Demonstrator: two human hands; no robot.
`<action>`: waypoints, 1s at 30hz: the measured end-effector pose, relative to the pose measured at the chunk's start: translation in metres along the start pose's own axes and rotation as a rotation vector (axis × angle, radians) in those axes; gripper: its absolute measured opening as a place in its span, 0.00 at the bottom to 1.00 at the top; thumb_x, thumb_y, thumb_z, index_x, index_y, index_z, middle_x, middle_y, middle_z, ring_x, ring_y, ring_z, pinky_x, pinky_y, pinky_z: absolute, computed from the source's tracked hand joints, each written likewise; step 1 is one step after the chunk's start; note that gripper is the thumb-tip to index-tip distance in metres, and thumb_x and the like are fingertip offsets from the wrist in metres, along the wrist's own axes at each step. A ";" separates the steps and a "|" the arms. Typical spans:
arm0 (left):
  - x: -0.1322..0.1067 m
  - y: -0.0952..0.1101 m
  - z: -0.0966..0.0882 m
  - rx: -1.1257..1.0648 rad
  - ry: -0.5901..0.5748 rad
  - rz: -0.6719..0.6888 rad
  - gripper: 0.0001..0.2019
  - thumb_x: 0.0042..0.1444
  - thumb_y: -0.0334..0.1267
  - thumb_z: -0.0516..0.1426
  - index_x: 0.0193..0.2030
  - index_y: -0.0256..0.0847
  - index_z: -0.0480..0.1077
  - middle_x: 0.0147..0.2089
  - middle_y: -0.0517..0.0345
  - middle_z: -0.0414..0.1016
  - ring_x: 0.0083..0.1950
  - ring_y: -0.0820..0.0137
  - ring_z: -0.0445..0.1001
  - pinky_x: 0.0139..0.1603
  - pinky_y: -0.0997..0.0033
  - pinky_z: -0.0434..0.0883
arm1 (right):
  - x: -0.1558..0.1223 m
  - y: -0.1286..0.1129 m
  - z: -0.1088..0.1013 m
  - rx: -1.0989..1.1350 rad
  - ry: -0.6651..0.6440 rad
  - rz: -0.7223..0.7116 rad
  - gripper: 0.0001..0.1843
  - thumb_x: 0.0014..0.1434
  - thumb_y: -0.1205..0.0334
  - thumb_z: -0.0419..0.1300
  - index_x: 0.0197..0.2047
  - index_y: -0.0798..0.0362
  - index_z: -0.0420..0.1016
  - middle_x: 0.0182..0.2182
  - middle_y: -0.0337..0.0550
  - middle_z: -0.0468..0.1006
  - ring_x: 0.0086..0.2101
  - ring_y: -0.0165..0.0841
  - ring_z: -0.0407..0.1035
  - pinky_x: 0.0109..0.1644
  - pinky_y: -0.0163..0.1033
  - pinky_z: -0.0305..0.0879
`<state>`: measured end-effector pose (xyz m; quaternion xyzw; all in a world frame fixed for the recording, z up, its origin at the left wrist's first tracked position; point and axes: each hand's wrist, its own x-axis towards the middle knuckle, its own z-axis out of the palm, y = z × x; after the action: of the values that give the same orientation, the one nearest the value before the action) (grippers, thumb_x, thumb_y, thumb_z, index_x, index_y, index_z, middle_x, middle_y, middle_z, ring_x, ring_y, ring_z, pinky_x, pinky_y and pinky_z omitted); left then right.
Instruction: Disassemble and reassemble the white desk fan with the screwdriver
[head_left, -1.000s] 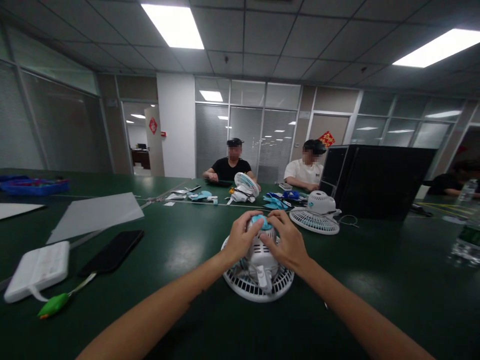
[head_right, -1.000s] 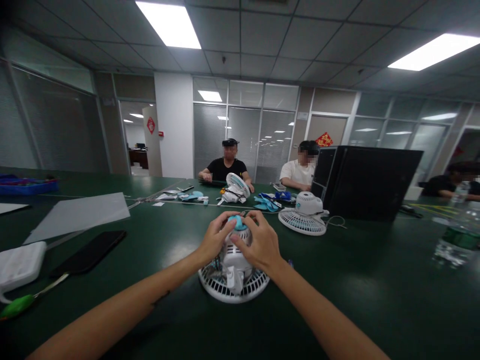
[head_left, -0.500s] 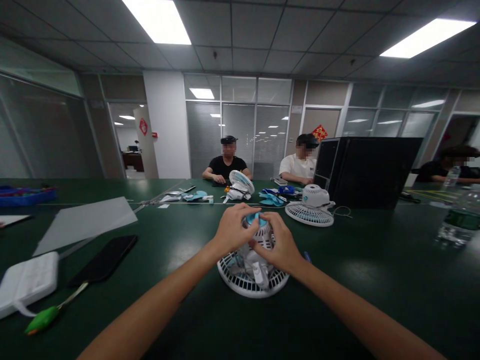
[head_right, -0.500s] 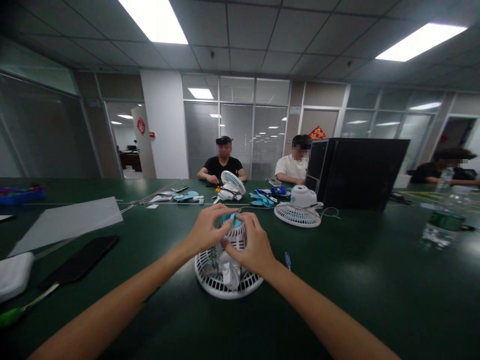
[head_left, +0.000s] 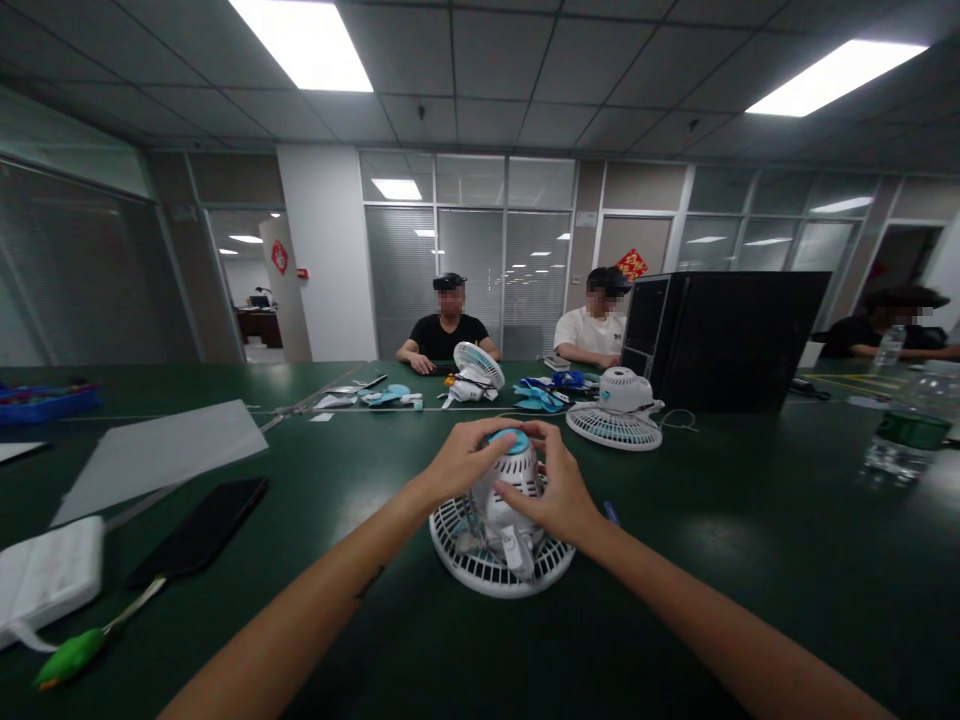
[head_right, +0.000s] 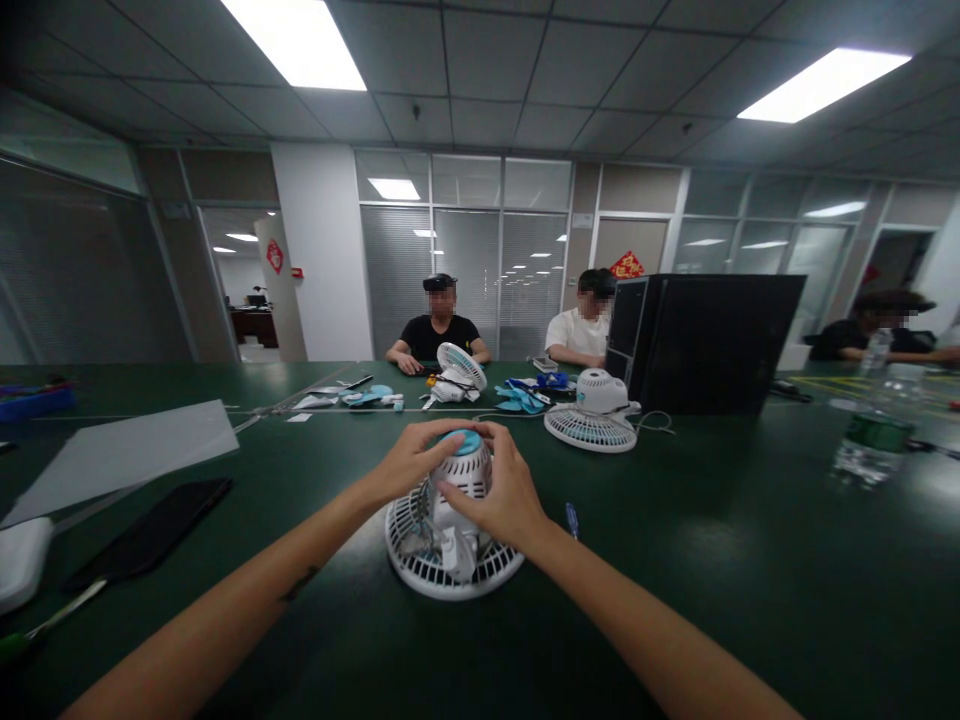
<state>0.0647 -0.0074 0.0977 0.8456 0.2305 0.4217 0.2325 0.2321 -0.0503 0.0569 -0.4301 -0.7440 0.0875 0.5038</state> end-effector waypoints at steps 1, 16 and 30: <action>0.000 -0.004 0.000 -0.071 -0.010 0.011 0.16 0.64 0.41 0.53 0.53 0.40 0.76 0.53 0.51 0.78 0.56 0.61 0.74 0.61 0.60 0.67 | 0.000 0.000 0.000 0.008 -0.001 0.002 0.38 0.49 0.51 0.68 0.57 0.49 0.55 0.56 0.53 0.68 0.54 0.46 0.67 0.54 0.54 0.68; 0.003 -0.018 -0.019 0.075 -0.098 0.113 0.16 0.63 0.36 0.50 0.52 0.41 0.75 0.54 0.50 0.75 0.58 0.60 0.68 0.64 0.56 0.60 | 0.001 0.001 0.000 0.045 -0.013 0.052 0.42 0.46 0.51 0.70 0.59 0.49 0.54 0.58 0.55 0.66 0.56 0.47 0.66 0.55 0.55 0.69; 0.007 0.001 -0.003 -0.001 0.000 -0.003 0.12 0.53 0.41 0.61 0.42 0.37 0.76 0.45 0.50 0.80 0.48 0.59 0.76 0.53 0.60 0.70 | 0.001 0.001 -0.001 0.064 -0.001 0.063 0.43 0.47 0.50 0.70 0.60 0.48 0.52 0.59 0.57 0.65 0.57 0.48 0.66 0.54 0.55 0.70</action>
<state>0.0666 -0.0031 0.1043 0.8452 0.2316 0.4214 0.2335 0.2330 -0.0494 0.0570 -0.4368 -0.7273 0.1272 0.5139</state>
